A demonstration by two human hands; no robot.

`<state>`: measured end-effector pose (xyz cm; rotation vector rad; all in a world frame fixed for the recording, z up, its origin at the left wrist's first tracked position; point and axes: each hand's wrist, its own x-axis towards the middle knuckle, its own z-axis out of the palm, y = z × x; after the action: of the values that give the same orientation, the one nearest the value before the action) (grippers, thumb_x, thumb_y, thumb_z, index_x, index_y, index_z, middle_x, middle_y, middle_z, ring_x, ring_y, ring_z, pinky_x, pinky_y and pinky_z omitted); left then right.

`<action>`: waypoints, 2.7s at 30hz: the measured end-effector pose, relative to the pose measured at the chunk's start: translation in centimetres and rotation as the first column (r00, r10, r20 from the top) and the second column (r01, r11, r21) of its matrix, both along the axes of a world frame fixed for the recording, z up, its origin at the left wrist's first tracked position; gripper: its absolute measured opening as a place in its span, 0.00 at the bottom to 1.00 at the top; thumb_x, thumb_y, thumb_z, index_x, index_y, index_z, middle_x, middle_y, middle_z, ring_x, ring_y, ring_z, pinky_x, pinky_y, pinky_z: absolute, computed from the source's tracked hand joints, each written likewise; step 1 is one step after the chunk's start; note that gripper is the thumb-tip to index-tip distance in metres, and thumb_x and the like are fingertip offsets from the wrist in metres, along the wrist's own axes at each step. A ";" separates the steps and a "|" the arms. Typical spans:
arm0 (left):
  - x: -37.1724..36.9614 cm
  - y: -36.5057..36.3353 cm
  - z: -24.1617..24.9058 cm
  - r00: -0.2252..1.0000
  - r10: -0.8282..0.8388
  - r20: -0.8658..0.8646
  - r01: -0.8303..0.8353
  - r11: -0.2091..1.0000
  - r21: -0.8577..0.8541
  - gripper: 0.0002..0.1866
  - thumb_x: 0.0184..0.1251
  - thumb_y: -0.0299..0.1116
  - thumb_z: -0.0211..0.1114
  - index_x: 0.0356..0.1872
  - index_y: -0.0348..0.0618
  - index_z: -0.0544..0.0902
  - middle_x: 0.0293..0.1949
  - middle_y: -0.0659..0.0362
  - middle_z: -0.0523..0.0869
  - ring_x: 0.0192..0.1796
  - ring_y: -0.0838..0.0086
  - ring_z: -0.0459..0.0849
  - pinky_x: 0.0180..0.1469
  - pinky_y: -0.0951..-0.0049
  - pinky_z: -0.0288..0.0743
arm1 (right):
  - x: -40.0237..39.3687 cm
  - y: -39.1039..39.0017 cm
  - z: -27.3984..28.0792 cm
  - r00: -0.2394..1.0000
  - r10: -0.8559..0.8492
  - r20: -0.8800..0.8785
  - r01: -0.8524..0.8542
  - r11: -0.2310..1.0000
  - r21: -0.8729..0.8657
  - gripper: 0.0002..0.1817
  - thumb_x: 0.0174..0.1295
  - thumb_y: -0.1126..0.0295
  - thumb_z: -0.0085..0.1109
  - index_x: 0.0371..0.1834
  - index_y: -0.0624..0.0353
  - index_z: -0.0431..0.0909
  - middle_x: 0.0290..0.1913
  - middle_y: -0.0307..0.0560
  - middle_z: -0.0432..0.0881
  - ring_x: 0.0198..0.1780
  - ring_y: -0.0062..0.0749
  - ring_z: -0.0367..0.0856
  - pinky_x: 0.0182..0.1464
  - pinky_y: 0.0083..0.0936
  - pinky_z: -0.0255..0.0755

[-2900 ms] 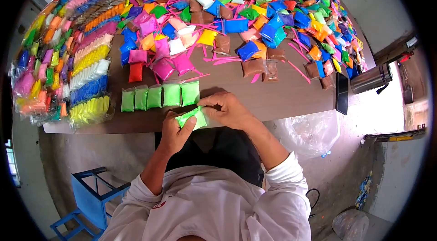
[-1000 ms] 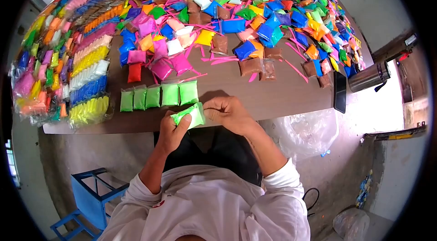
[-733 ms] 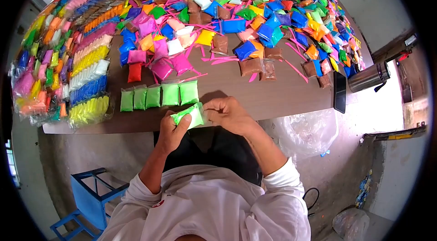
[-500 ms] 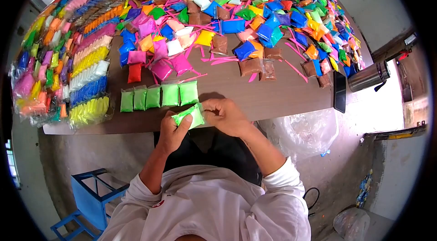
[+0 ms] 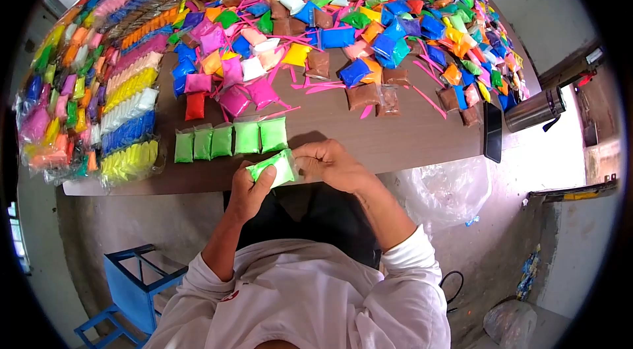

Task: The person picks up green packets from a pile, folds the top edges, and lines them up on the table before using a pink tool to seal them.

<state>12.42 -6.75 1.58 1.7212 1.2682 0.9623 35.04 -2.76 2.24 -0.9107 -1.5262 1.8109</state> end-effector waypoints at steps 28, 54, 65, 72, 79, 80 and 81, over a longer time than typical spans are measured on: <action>0.3 0.1 0.2 0.999 0.023 -0.040 -0.020 0.997 0.078 0.13 0.69 0.40 0.61 0.37 0.41 0.85 0.26 0.50 0.83 0.30 0.56 0.79 0.41 0.63 0.71 | -2.0 0.2 0.5 0.960 -0.214 0.179 0.132 0.914 0.383 0.12 0.61 0.79 0.58 0.48 0.65 0.80 0.31 0.45 0.79 0.33 0.26 0.77 0.37 0.25 0.72; 0.8 0.9 -0.2 0.964 -0.009 -0.265 0.049 0.988 0.145 0.16 0.71 0.43 0.59 0.44 0.41 0.85 0.34 0.47 0.86 0.39 0.49 0.83 0.42 0.58 0.75 | -1.9 1.6 1.0 0.867 -0.345 0.359 -0.100 0.585 0.805 0.07 0.52 0.78 0.53 0.35 0.65 0.73 0.32 0.62 0.79 0.40 0.60 0.79 0.43 0.49 0.72; -0.7 -0.1 0.3 0.993 -0.032 0.114 0.041 0.996 -0.076 0.13 0.70 0.37 0.60 0.44 0.37 0.84 0.28 0.51 0.84 0.31 0.56 0.81 0.40 0.65 0.74 | 2.3 -0.3 0.4 0.891 -0.390 0.232 0.278 0.873 0.401 0.06 0.59 0.80 0.55 0.36 0.66 0.81 0.28 0.40 0.80 0.26 0.20 0.74 0.30 0.21 0.70; 0.0 0.1 0.5 0.999 -0.035 0.014 0.036 0.999 -0.025 0.15 0.71 0.39 0.59 0.44 0.37 0.84 0.30 0.50 0.83 0.33 0.61 0.82 0.40 0.66 0.74 | 2.1 -1.9 1.5 0.920 -0.362 0.150 0.339 0.927 0.158 0.11 0.66 0.68 0.66 0.44 0.65 0.84 0.33 0.34 0.83 0.33 0.13 0.76 0.36 0.17 0.71; 0.0 0.1 0.6 1.000 -0.016 0.015 0.016 1.000 -0.015 0.15 0.71 0.40 0.58 0.44 0.37 0.84 0.30 0.50 0.84 0.34 0.60 0.82 0.42 0.66 0.74 | -0.5 -1.4 0.8 0.981 -0.187 0.047 0.185 0.982 0.032 0.12 0.68 0.66 0.64 0.46 0.65 0.84 0.33 0.33 0.81 0.34 0.15 0.75 0.37 0.17 0.71; 0.0 0.0 0.6 1.000 -0.015 0.014 0.015 1.000 -0.017 0.15 0.71 0.40 0.58 0.44 0.37 0.84 0.30 0.50 0.84 0.34 0.60 0.82 0.42 0.66 0.74 | -0.6 -1.3 0.7 0.983 -0.179 0.035 0.178 0.984 0.028 0.12 0.68 0.66 0.64 0.46 0.65 0.84 0.33 0.33 0.81 0.34 0.15 0.75 0.37 0.17 0.71; 0.0 0.0 0.7 1.000 -0.019 0.007 0.019 1.000 -0.020 0.16 0.71 0.40 0.58 0.44 0.37 0.84 0.30 0.50 0.84 0.34 0.60 0.82 0.42 0.65 0.74 | -0.8 -1.3 0.6 0.985 -0.173 0.023 0.173 0.985 0.024 0.12 0.68 0.66 0.63 0.46 0.65 0.84 0.33 0.33 0.81 0.34 0.15 0.75 0.37 0.17 0.71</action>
<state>12.39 -6.72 2.27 1.7098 1.2509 0.9403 34.27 -4.07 2.88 -1.0255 -1.4318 1.6622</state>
